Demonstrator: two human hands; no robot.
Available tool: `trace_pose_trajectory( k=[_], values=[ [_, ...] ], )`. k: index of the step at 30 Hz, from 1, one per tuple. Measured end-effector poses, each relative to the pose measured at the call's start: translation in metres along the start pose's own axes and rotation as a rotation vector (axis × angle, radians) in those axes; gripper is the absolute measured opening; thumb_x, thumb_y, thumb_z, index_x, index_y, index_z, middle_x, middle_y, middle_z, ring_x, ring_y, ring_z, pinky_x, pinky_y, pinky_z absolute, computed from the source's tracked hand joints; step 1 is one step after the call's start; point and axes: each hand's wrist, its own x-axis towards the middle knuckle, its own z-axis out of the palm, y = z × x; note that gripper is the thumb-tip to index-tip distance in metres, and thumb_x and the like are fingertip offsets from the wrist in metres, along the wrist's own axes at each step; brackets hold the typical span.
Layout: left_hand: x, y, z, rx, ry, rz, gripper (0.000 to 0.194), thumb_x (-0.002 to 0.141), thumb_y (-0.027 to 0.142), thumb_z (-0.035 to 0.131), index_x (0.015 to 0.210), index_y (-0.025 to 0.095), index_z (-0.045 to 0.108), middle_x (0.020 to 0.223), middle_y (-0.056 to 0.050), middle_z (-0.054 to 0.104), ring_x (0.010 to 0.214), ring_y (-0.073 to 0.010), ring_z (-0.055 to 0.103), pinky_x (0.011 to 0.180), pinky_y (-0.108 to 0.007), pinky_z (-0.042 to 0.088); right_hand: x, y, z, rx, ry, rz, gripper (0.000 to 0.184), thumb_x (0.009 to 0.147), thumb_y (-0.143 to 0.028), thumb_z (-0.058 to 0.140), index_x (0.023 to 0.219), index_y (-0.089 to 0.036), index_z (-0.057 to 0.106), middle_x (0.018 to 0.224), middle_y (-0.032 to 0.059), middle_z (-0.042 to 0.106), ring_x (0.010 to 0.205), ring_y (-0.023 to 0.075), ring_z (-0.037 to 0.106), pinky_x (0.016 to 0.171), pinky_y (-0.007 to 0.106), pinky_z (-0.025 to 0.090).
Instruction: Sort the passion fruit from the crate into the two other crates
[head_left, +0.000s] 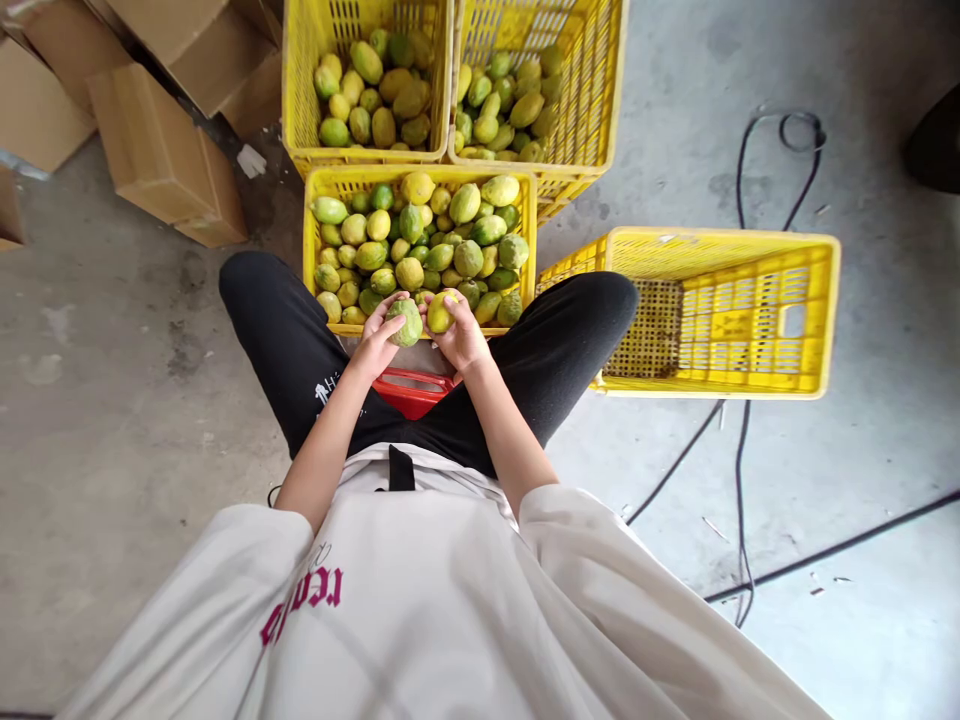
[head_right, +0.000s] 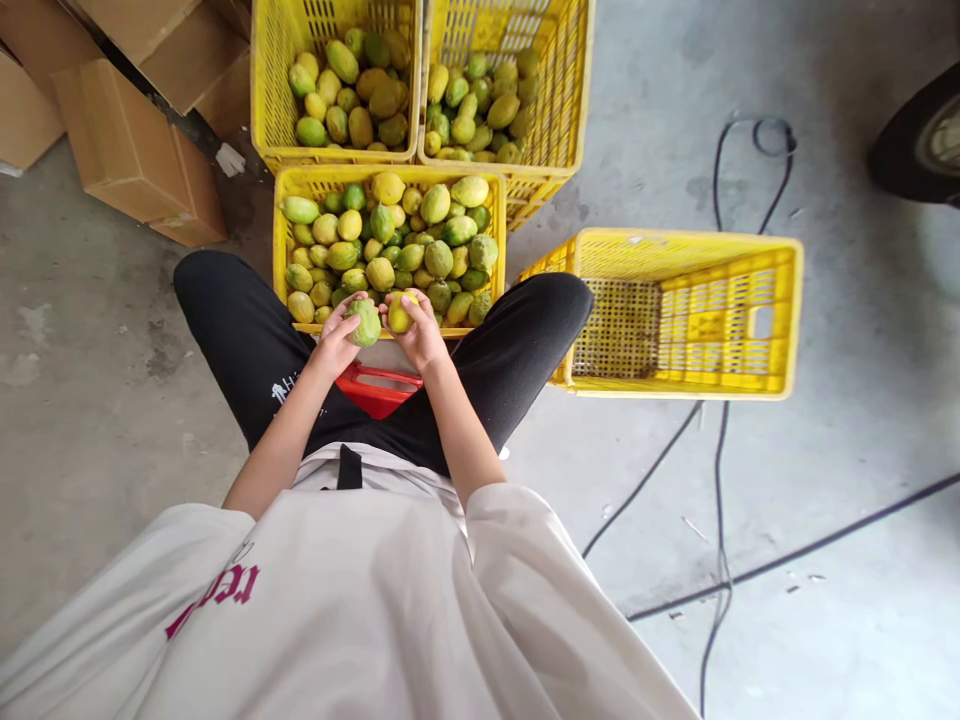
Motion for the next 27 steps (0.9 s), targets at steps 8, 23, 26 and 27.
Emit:
trace_pose_trajectory(
  k=[8, 23, 26, 27],
  values=[
    [-0.006, 0.004, -0.002, -0.019, -0.032, 0.017, 0.037, 0.086, 0.016, 0.083, 0.115, 0.027, 0.064, 0.129, -0.005, 0.074, 0.153, -0.0304, 0.058, 0.126, -0.05, 0.049, -0.004, -0.012, 0.005, 0.046, 0.015, 0.034, 0.03, 0.089, -0.04, 0.072, 0.115, -0.029, 0.063, 0.098, 0.0011, 0.077, 0.109, 0.0275, 0.077, 0.088, 0.043, 0.069],
    [-0.002, -0.004, -0.005, 0.034, -0.064, 0.046, 0.054, 0.087, 0.0, 0.074, 0.128, 0.031, 0.057, 0.12, 0.0, 0.075, 0.14, -0.0222, 0.069, 0.118, -0.037, 0.055, -0.004, -0.004, 0.005, -0.108, 0.047, -0.017, 0.049, 0.08, -0.026, 0.085, 0.125, -0.034, 0.069, 0.097, -0.0048, 0.073, 0.095, 0.0177, 0.073, 0.091, 0.033, 0.065],
    [-0.003, -0.002, -0.003, 0.052, -0.085, 0.045, 0.047, 0.084, 0.003, 0.077, 0.122, 0.029, 0.063, 0.121, -0.003, 0.076, 0.143, -0.0247, 0.066, 0.12, -0.04, 0.053, -0.004, -0.005, 0.005, -0.105, 0.061, -0.001, 0.044, 0.083, -0.028, 0.082, 0.124, -0.034, 0.068, 0.096, -0.004, 0.073, 0.099, 0.0194, 0.074, 0.094, 0.035, 0.065],
    [-0.003, -0.001, -0.002, 0.047, -0.093, 0.045, 0.043, 0.084, 0.005, 0.076, 0.119, 0.027, 0.065, 0.122, -0.004, 0.076, 0.146, -0.026, 0.064, 0.122, -0.042, 0.051, -0.004, -0.006, 0.006, -0.093, 0.063, 0.006, 0.04, 0.084, -0.03, 0.081, 0.122, -0.033, 0.068, 0.096, -0.0033, 0.074, 0.102, 0.0207, 0.075, 0.095, 0.037, 0.066]
  ],
)
